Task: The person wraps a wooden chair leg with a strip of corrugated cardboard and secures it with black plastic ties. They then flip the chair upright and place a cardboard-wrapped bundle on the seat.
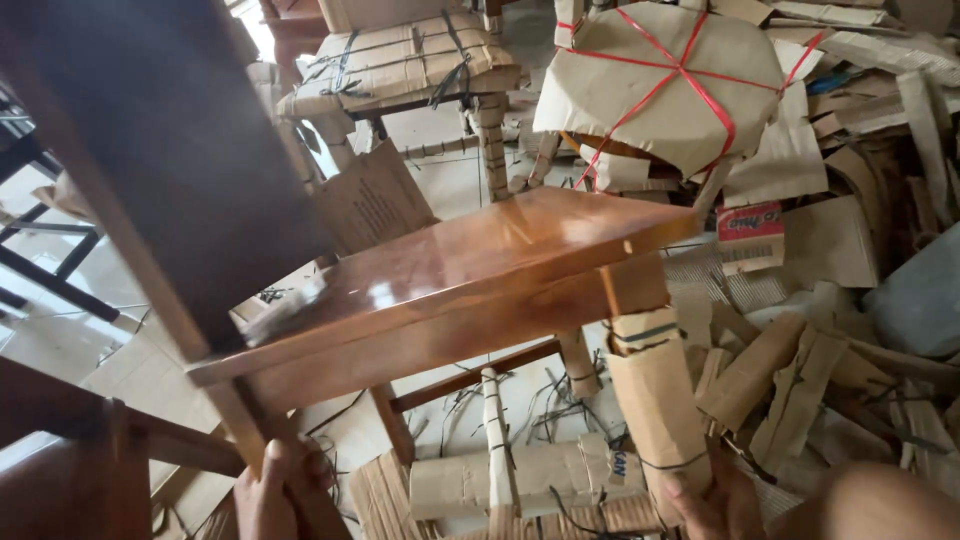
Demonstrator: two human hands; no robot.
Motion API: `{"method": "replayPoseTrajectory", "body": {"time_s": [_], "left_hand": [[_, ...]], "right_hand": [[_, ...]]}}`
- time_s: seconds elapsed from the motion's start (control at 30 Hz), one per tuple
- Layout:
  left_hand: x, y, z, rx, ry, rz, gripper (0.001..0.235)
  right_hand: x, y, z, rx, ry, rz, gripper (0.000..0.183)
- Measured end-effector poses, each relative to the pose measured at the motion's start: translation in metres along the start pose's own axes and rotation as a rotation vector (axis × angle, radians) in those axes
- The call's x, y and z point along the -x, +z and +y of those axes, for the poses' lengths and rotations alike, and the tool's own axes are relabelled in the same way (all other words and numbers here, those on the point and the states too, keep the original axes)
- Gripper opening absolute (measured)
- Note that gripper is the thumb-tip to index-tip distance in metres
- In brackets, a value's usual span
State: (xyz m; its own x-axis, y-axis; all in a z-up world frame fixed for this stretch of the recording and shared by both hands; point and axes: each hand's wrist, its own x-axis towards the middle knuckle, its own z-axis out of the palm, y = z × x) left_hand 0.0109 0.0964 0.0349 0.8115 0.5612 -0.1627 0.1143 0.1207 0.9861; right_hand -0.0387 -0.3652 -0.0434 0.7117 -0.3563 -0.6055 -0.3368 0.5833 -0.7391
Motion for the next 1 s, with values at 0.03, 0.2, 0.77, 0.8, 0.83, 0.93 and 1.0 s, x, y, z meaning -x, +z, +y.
{"method": "replayPoseTrajectory", "body": {"time_s": [0.03, 0.2, 0.77, 0.8, 0.83, 0.93, 1.0], "left_hand": [[0.003, 0.000, 0.000, 0.052, 0.046, -0.039, 0.044], [0.023, 0.004, 0.004, 0.114, 0.081, -0.027, 0.044], [0.042, 0.024, 0.033, -0.084, 0.012, -0.079, 0.020], [0.043, 0.026, 0.038, -0.088, 0.018, -0.080, 0.020], [0.045, 0.030, 0.042, -0.052, -0.011, -0.074, 0.023], [0.047, 0.040, 0.055, -0.036, -0.041, -0.084, 0.028], [0.044, 0.040, 0.055, -0.068, -0.050, -0.088, 0.029]], "right_hand": [[0.009, 0.010, -0.008, 0.193, -0.159, -0.020, 0.082], [0.014, 0.032, -0.044, 0.567, -0.264, -0.123, 0.089], [-0.072, -0.004, -0.078, 1.155, -0.571, 0.044, 0.066], [-0.109, -0.026, -0.070, 1.147, -0.571, 0.042, 0.066], [-0.146, -0.049, -0.062, 1.364, -1.230, -0.048, 0.045], [-0.210, -0.077, -0.058, 1.517, -1.787, -0.121, 0.076], [-0.185, -0.037, -0.072, 1.558, -1.635, -0.135, 0.064]]}}
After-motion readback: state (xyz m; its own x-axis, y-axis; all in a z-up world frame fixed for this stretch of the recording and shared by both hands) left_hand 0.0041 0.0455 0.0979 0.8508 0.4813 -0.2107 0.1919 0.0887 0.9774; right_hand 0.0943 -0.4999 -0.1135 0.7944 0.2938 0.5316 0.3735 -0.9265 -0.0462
